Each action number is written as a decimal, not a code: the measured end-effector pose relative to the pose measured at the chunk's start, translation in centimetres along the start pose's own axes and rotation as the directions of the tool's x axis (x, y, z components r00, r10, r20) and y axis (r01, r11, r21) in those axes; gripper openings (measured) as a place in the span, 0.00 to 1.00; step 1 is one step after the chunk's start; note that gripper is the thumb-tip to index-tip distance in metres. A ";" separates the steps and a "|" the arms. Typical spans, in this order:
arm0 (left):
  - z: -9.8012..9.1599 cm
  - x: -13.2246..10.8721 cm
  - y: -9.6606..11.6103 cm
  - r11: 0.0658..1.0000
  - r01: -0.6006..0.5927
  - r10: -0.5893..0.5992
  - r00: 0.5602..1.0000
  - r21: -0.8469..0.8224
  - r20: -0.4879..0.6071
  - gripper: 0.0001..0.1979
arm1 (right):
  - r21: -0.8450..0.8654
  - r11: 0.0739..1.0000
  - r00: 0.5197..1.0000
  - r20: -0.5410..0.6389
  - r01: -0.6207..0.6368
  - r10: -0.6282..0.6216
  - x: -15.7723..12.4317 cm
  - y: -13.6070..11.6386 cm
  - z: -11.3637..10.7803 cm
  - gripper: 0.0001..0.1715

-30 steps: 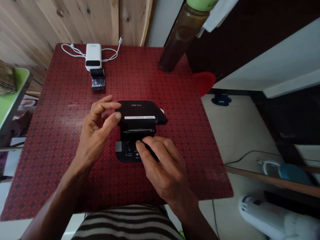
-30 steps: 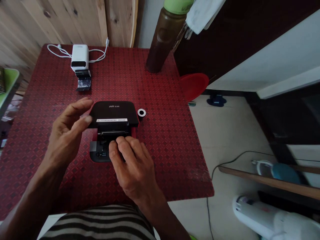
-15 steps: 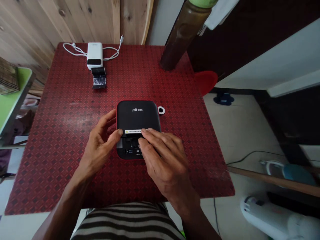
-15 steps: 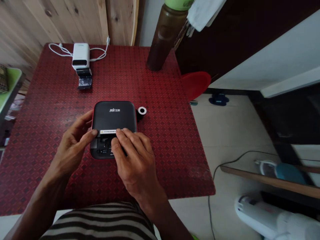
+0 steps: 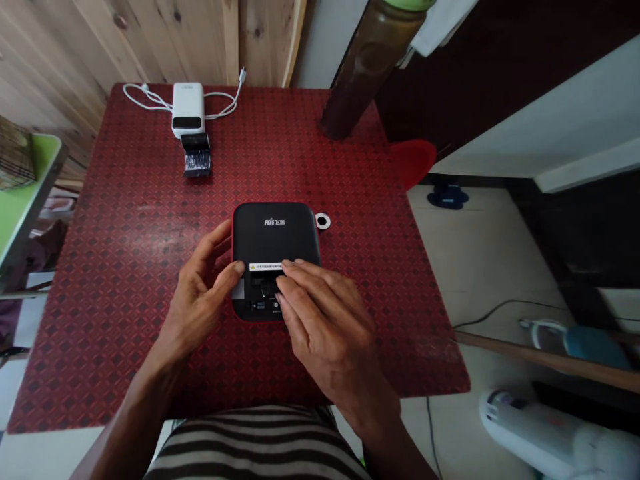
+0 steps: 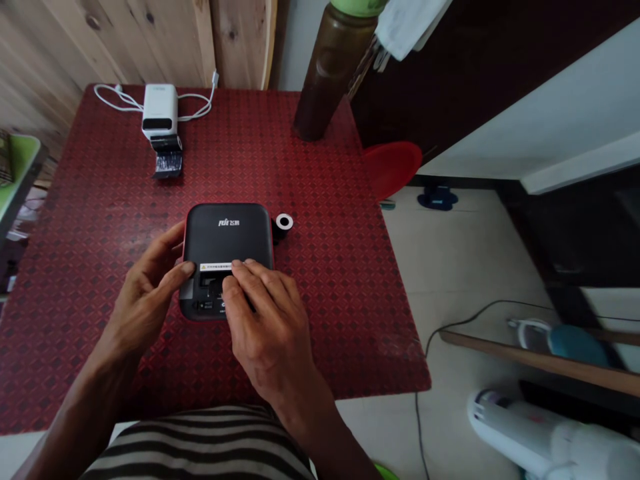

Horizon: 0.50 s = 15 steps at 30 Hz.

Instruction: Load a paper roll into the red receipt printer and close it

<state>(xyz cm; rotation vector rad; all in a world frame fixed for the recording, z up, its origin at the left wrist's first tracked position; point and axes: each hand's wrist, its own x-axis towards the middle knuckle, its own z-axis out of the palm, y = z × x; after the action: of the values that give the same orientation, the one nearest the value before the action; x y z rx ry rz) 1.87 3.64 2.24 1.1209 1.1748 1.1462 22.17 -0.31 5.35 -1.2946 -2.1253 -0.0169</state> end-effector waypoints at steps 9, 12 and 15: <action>-0.7 -2.9 -0.3 0.994 0.108 -0.108 0.994 -0.031 -0.003 0.29 | 0.057 0.988 0.976 -0.155 -0.145 0.152 -2.9 0.4 -0.2 0.23; -0.9 -3.3 -0.1 0.990 0.140 -0.140 0.990 -0.010 -0.008 0.28 | 0.104 0.972 0.958 -0.173 -0.212 0.227 -4.6 0.6 0.4 0.29; -0.8 -3.1 0.2 0.990 0.143 -0.143 0.990 0.001 -0.021 0.28 | 0.160 0.952 0.948 -0.141 -0.262 0.285 -5.8 0.5 1.2 0.36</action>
<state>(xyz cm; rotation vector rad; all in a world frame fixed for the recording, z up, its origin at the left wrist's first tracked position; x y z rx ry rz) 0.94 0.62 2.67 1.0118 1.2523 1.0488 23.75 -4.25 1.17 -1.4417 -1.7624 0.1371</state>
